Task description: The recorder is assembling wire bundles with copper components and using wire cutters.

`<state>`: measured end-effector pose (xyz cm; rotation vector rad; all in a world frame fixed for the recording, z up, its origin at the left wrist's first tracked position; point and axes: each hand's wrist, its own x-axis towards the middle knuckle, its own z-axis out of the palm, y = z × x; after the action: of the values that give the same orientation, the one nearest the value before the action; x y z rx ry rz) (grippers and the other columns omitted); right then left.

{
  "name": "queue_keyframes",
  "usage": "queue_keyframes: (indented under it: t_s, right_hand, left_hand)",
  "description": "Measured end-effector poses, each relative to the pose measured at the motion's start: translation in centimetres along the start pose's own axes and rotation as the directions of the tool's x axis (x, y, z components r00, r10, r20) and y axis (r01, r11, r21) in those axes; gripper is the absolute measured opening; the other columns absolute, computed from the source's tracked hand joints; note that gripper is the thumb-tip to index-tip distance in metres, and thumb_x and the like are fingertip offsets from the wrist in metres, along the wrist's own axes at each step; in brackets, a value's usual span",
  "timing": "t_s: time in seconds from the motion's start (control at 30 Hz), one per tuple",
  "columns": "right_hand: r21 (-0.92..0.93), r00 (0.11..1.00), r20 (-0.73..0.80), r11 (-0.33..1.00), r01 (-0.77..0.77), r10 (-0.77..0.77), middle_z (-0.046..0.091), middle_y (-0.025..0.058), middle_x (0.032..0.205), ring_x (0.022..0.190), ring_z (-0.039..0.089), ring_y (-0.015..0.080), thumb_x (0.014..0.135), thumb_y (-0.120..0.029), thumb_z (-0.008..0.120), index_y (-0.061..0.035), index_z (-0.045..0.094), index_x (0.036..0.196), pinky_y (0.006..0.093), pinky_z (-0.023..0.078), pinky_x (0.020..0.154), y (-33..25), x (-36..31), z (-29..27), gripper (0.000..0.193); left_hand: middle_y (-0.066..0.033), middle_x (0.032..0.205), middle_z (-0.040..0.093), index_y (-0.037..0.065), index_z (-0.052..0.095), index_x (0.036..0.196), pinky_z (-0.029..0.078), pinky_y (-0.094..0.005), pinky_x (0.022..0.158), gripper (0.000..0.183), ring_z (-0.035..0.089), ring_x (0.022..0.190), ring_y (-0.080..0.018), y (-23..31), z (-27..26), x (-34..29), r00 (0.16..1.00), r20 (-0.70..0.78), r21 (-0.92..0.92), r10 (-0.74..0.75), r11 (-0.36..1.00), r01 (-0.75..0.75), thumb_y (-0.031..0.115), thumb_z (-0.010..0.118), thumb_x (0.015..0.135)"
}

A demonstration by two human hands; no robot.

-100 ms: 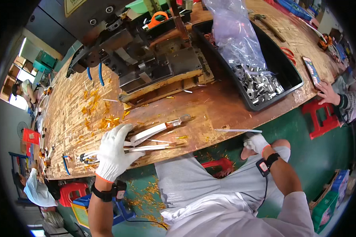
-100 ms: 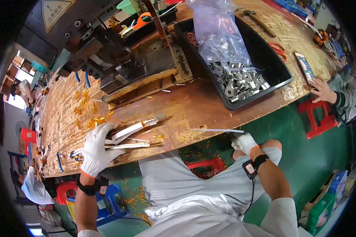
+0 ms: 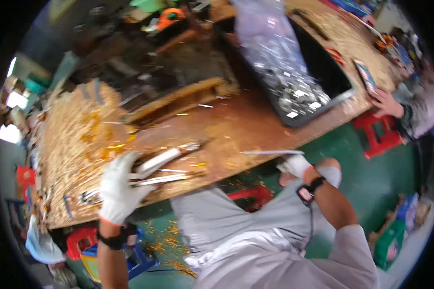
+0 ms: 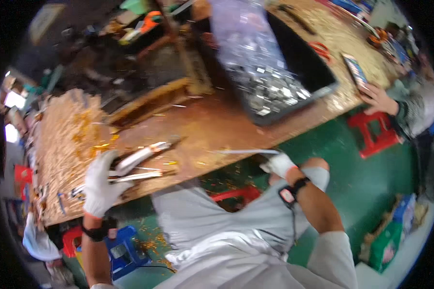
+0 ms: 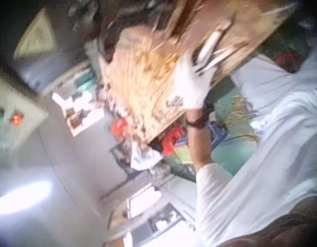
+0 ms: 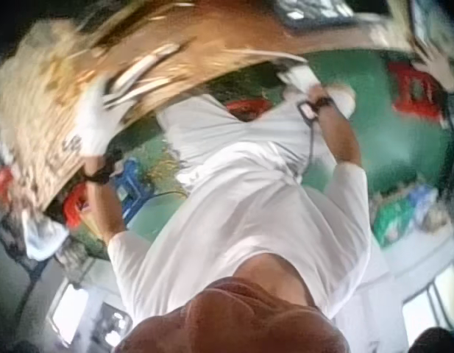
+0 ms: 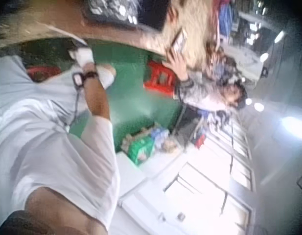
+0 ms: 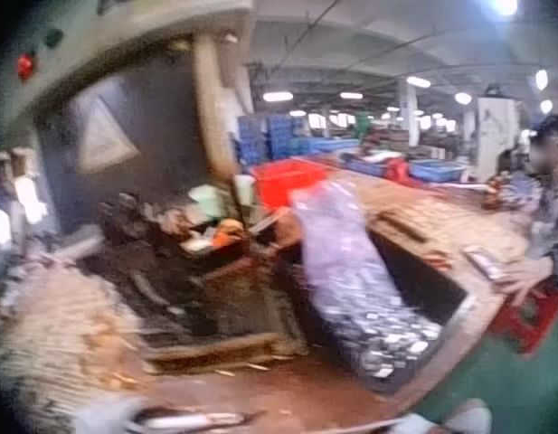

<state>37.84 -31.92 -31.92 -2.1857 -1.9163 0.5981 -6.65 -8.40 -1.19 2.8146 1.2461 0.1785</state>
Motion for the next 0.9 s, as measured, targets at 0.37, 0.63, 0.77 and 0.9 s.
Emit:
queue_keyframes:
  t_s: [0.37, 0.63, 0.77, 0.9]
  right_hand:
    - [0.855, 0.875, 0.331, 0.282, -0.436, 0.352, 0.07, 0.01, 0.081, 0.066, 0.069, 0.018, 0.099, -0.029, 0.067, 0.0047, 0.069, 0.101, 0.0302, 0.059, 0.058, -3.7, -0.8, -11.7, 0.033]
    - [0.87, 0.979, 0.195, 0.448, -0.204, 0.067, 0.07, 0.0066, 0.078, 0.064, 0.063, 0.0138, 0.098, -0.036, 0.068, 0.0017, 0.071, 0.098, 0.0288, 0.05, 0.057, -6.1, -2.0, -14.3, 0.038]
    - [0.757, 0.844, 0.426, 0.64, -0.135, -0.326, 0.068, 0.0044, 0.097, 0.085, 0.065, 0.0128, 0.1, -0.026, 0.069, 0.0011, 0.048, 0.144, 0.0304, 0.055, 0.073, -8.4, -5.0, -15.7, 0.056]
    - [0.681, 0.768, 0.58, 0.678, -0.276, -0.271, 0.07, 0.0147, 0.117, 0.103, 0.07, 0.0174, 0.093, -0.011, 0.074, -0.0019, 0.032, 0.155, 0.0324, 0.058, 0.083, -15.3, -7.2, -23.8, 0.076]
  left_hand:
    - [-0.0163, 0.144, 0.057, 0.005, 0.052, 0.146, 0.042, -0.0427, 0.113, 0.086, 0.052, 0.134, -0.0355, -1.8, 1.4, -1.1, 0.988, 0.043, -0.147, -0.146, 0.977, 0.151, -0.005, 0.083, 0.066]
    - [-0.017, 0.144, 0.057, 0.003, 0.051, 0.146, 0.047, -0.0405, 0.107, 0.088, 0.056, 0.131, -0.0338, -2.6, 0.3, -2.0, 0.985, 0.029, -0.099, -0.17, 0.98, 0.172, -0.004, 0.084, 0.066]
    - [-0.0186, 0.131, 0.064, 0.002, 0.062, 0.132, 0.049, -0.0443, 0.106, 0.078, 0.061, 0.121, -0.0376, -1.0, 0.1, -1.2, 0.999, -0.046, -0.09, -0.019, 0.996, 0.015, 0.015, 0.093, 0.062]
    - [-0.016, 0.129, 0.064, 0.007, 0.059, 0.133, 0.045, -0.0465, 0.103, 0.08, 0.059, 0.12, -0.037, 0.0, -0.1, 0.5, 0.998, 0.035, -0.033, 0.058, 0.998, -0.057, 0.029, 0.092, 0.065]
